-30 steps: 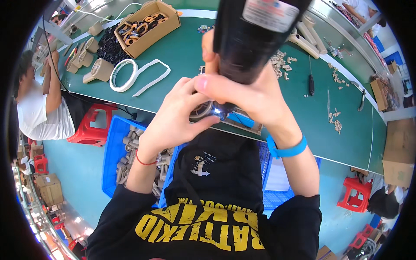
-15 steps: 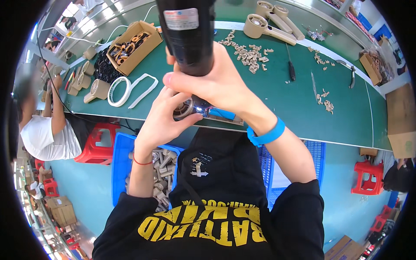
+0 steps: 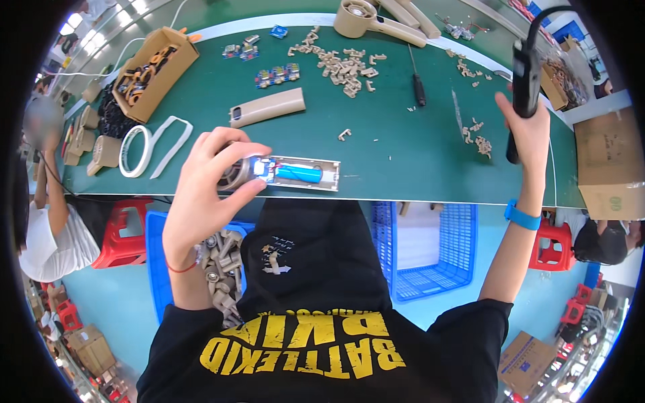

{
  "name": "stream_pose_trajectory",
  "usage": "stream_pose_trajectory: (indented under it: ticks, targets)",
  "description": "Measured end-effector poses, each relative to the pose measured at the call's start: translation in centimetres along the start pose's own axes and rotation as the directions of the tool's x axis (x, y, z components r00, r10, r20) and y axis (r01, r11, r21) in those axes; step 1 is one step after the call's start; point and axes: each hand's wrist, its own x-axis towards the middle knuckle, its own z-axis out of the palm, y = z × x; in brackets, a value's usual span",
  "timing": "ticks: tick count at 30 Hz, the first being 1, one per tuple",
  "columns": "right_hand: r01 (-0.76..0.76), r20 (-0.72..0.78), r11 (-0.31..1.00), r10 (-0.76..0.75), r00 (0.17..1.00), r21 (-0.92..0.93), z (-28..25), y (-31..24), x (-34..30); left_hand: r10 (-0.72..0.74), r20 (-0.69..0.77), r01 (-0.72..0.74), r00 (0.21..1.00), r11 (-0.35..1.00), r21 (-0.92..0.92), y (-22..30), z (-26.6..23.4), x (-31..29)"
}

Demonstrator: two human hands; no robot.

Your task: Assembling the internal components and outer casing of portable handheld fans on an electronics production line.

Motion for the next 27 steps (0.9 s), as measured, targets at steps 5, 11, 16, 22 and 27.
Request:
stream_pose_trajectory:
  ticks: [5, 11, 16, 22, 27]
  targets:
    - [-0.064, -0.220, 0.935, -0.015, 0.975, -0.349, -0.4, 6.4, 0.1, -0.042, 0.054, 0.042, 0.998, 0.999, 0.010, -0.2, -0.1, 0.3]
    - [0.175, -0.207, 0.837, -0.321, 0.924, -0.518, -1.6, 7.6, 0.7, -0.027, 0.052, 0.029, 0.998, 0.998, -0.053, -0.3, -0.1, 1.0]
    - [0.541, 0.061, 0.827, -0.539, 0.840, -0.151, 4.5, -7.1, -3.9, -0.067, 0.127, 0.070, 0.990, 0.997, -0.016, -0.4, -0.4, 1.1]
    - [0.713, 0.306, 0.653, -0.754, 0.581, 0.255, 13.1, -15.6, -4.4, -0.070, 0.128, 0.077, 0.989, 0.996, -0.051, -0.6, -0.5, 1.1]
    - [0.851, 0.375, 0.498, -0.830, 0.413, 0.166, 16.9, -16.4, -3.9, -0.057, 0.118, 0.068, 0.991, 0.993, -0.098, -0.3, -0.1, 1.7]
